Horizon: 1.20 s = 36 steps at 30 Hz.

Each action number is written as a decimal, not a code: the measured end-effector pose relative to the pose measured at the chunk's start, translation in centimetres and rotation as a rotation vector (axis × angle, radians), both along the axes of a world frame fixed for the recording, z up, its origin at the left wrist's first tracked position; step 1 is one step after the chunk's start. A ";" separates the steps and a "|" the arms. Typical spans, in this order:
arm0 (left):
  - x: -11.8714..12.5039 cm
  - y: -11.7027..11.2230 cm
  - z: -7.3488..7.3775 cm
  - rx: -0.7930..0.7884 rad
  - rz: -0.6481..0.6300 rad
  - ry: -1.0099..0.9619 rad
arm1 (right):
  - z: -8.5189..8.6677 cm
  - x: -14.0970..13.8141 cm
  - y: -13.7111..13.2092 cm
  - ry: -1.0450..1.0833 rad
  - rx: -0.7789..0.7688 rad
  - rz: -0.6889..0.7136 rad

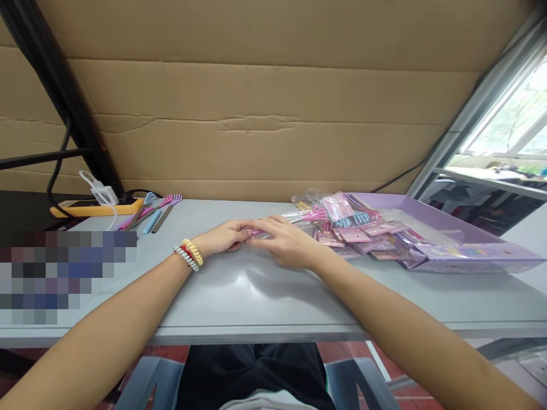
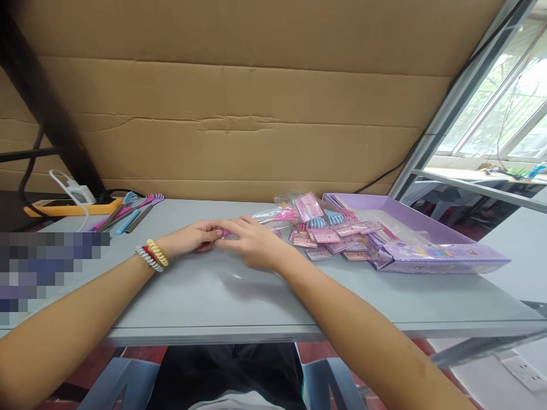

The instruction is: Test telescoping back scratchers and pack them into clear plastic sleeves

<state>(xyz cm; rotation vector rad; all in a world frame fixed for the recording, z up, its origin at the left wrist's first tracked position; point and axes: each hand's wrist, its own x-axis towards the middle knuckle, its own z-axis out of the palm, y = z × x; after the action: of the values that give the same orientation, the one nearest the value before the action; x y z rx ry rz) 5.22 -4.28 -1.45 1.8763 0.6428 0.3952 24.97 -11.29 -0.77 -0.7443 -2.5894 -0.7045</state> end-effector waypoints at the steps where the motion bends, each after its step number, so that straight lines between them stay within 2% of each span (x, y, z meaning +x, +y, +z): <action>1: 0.0 0.0 0.0 -0.004 -0.028 -0.001 | -0.1 -0.2 -0.1 -0.030 -0.003 0.003; 5: -0.3 -0.1 0.1 0.026 -0.076 0.033 | -0.2 -0.1 -0.1 -0.084 0.019 -0.014; 13: 0.0 -0.6 0.7 0.015 -0.053 -0.018 | -0.2 0.1 -0.3 -0.118 0.016 -0.100; 15: 0.1 -0.6 0.7 0.021 0.001 -0.073 | 0.1 0.7 -0.2 -0.080 0.035 -0.113; 17: 0.0 -0.3 0.6 0.107 0.154 -0.092 | 0.6 2.1 0.1 0.000 0.067 -0.163; 20: -0.4 0.4 0.3 0.467 0.351 0.071 | 1.8 5.4 0.4 0.185 0.116 -0.346; 22: -0.7 0.7 0.0 0.674 0.349 0.225 | 2.7 7.8 0.8 0.304 0.164 -0.475; 23: -0.8 0.7 -0.1 0.719 0.324 0.284 | 3.3 8.9 1.0 0.360 0.200 -0.535; 25: -0.8 0.7 -0.3 0.727 0.274 0.366 | 4.4 10.7 1.8 0.422 0.207 -0.676; 27: -0.6 0.5 -0.3 0.737 0.223 0.431 | 5.5 11.9 3.0 0.427 0.148 -0.844; 29: -0.4 0.4 -0.3 0.766 0.186 0.479 | 6.4 12.7 4.5 0.384 0.031 -1.047; 32: -0.3 0.3 -0.3 0.775 0.166 0.519 | 7.1 13.4 6.8 0.258 -0.228 -1.322; 34: -0.3 0.3 -0.2 0.768 0.158 0.540 | 7.0 13.7 8.2 0.202 -0.344 -1.416; 36: -0.4 0.2 -0.1 0.773 0.156 0.553 | 6.6 13.9 9.2 0.187 -0.387 -1.457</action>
<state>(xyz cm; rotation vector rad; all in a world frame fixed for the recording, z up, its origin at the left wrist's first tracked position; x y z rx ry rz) 4.83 -4.04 -1.57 2.7230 1.1188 0.2303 38.86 -2.10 5.84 -2.6695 -1.6337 -0.3616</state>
